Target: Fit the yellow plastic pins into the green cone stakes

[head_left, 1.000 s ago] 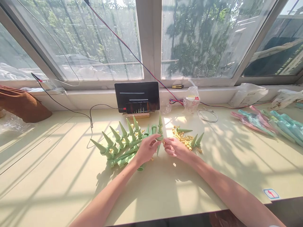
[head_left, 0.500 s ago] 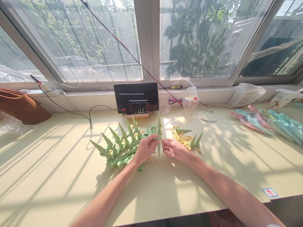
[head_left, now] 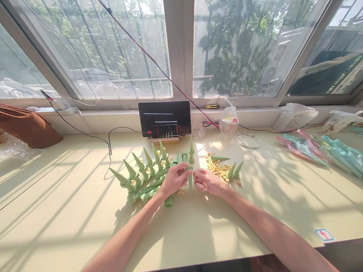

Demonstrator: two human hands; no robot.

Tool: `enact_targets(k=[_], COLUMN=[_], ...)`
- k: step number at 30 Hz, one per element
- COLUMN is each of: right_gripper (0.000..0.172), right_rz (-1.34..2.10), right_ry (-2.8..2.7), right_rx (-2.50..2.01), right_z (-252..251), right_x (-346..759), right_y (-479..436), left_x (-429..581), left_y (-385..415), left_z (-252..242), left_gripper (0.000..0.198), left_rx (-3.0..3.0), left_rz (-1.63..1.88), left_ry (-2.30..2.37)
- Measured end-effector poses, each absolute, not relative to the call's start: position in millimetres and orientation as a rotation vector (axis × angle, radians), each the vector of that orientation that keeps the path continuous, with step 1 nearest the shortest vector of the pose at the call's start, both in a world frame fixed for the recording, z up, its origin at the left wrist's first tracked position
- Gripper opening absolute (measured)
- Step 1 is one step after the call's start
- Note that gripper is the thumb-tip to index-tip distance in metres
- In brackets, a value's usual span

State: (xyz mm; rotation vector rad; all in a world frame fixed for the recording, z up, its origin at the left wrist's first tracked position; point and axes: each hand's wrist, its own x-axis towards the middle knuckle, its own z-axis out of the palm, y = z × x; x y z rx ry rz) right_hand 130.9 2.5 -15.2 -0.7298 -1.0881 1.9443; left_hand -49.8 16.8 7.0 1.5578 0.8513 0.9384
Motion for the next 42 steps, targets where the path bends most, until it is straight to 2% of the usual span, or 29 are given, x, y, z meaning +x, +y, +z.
enact_targets(k=[6,19,27,31,42], right_gripper=[0.048,0.029,0.031,0.032,0.034], right_rz=[1.759,1.13,0.788,0.812,1.197], right_ry=[-1.223,-1.703,-1.833,-1.814,-1.604], right_rx=[-0.805,-1.06,-1.091,-1.093,-1.101], right_z=[-17,-16,-17,-19,-12], right_x=[126,129,129,129,127], right_y=[1,-8,-8,-7,-10], left_x=[-51,-50,-54,-53,-50], left_y=[17,18,20,19,19], left_z=[10,11,8,9,10], left_gripper=[0.031,0.039,0.038,0.039,0.042], left_rx=[1.489,1.165,1.016,1.065,1.226], left_rz=[0.886,0.81,0.753,0.772,0.817], left_ry=[0.869,0.899,0.822,0.841,0.878])
